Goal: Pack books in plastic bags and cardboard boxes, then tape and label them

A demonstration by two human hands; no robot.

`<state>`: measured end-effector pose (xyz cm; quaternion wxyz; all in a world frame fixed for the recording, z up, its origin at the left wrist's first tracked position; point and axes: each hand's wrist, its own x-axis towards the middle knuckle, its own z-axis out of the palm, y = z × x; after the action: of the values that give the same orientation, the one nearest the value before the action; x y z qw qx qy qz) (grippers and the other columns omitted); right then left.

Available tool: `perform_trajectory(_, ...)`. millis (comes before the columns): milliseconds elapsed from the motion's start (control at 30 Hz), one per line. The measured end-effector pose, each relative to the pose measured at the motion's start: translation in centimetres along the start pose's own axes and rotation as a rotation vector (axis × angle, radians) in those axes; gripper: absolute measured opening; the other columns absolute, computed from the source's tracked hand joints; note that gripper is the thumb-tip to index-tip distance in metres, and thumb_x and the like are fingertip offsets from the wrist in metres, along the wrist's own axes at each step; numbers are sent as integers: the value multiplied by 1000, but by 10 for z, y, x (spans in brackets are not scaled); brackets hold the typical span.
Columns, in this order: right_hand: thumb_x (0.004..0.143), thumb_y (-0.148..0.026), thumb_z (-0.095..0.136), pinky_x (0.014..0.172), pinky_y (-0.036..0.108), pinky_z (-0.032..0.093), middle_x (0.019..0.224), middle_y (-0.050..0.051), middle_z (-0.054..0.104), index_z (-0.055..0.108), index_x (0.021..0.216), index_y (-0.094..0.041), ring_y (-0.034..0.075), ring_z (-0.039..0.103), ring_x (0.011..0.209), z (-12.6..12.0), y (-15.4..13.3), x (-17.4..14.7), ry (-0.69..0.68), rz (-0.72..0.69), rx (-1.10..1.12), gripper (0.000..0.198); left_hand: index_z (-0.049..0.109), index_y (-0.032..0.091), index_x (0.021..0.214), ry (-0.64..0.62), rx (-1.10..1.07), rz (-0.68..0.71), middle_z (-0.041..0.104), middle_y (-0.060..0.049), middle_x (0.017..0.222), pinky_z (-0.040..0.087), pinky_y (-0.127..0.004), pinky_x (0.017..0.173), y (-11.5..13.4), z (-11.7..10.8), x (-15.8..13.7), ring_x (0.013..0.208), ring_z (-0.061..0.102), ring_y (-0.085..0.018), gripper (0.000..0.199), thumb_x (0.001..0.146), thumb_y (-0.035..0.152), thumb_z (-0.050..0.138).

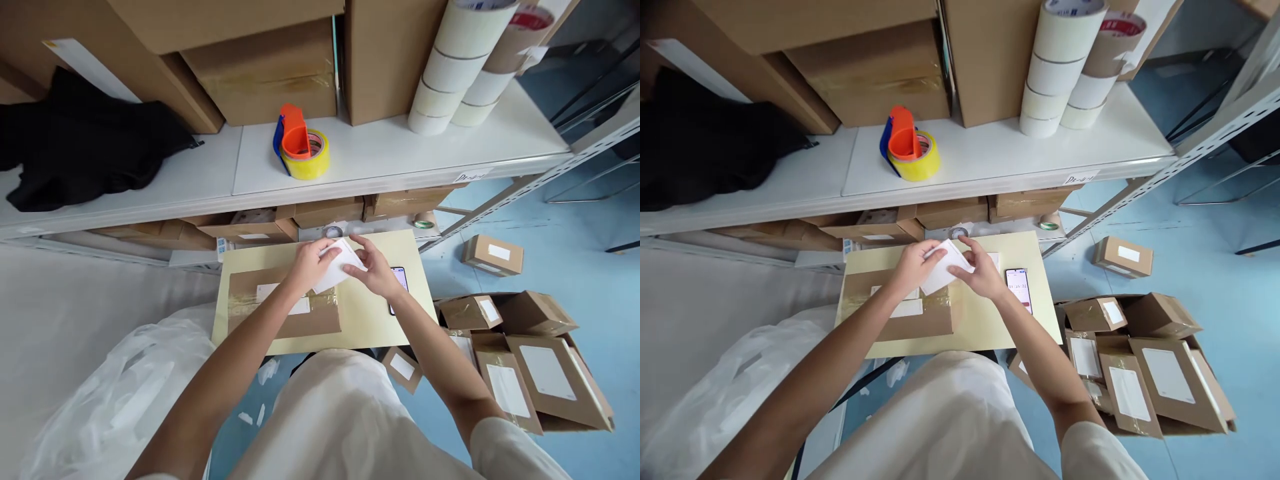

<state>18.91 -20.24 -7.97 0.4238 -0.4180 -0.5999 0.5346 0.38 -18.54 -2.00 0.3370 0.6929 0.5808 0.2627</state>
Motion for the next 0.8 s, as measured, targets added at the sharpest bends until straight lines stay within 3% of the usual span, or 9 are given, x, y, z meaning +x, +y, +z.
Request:
perform_trajectory(133,82,-42,61,65,35,54,82,2,66,39,131,-24,19,63,69,23,-22,-22,198,22,-28,56,62,19,113,-47,-276,-76,71,-8,97,51,-27,68,-11,-25,-48,83,66,-20,43,76,40,65)
perform_trajectory(200,82,-41,60,72,40,54,91,6,67,39,131,-23,22,64,79,36,-33,-34,315,-21,-168,56,65,18,99,-45,-387,-123,72,-7,89,50,-27,65,-22,-36,-72,77,66,-19,34,73,40,67)
perform_trajectory(300,82,-38,60,91,53,46,111,14,62,44,129,-22,31,59,105,70,-59,-58,531,-187,-551,53,66,18,81,33,-513,-130,70,-4,80,49,-26,63,-35,-42,-102,70,64,-16,23,72,40,68)
perform_trajectory(367,84,-35,59,99,54,41,116,15,61,51,124,-25,31,56,112,101,-78,-74,489,-335,-740,42,66,18,82,76,-616,-109,69,-3,78,49,-25,63,-37,-42,-119,68,63,-15,24,72,40,68)
perform_trajectory(433,87,-31,55,102,51,40,115,11,64,56,118,-28,28,59,109,131,-93,-88,340,-433,-831,31,66,18,83,67,-719,-77,69,-2,78,49,-26,66,-36,-43,-135,69,62,-14,24,73,41,68)
perform_trajectory(533,91,-27,50,103,49,40,116,7,67,58,116,-30,24,62,108,164,-104,-102,291,-450,-890,27,65,19,88,18,-916,-77,68,-2,81,50,-29,76,-36,-52,-161,75,63,-14,29,73,43,70)
perform_trajectory(667,91,-26,50,101,50,42,112,4,69,58,118,-33,24,64,106,185,-108,-115,322,-427,-890,29,58,21,89,-78,-1205,-124,66,-1,78,50,-36,86,-42,-66,-190,78,66,-16,35,71,49,71)
perform_trajectory(800,89,-25,53,100,49,43,110,3,71,60,115,-33,23,65,103,198,-111,-124,328,-454,-884,27,56,20,79,-127,-1258,-106,63,2,76,49,-36,89,-47,-78,-203,77,65,-14,31,70,45,73)
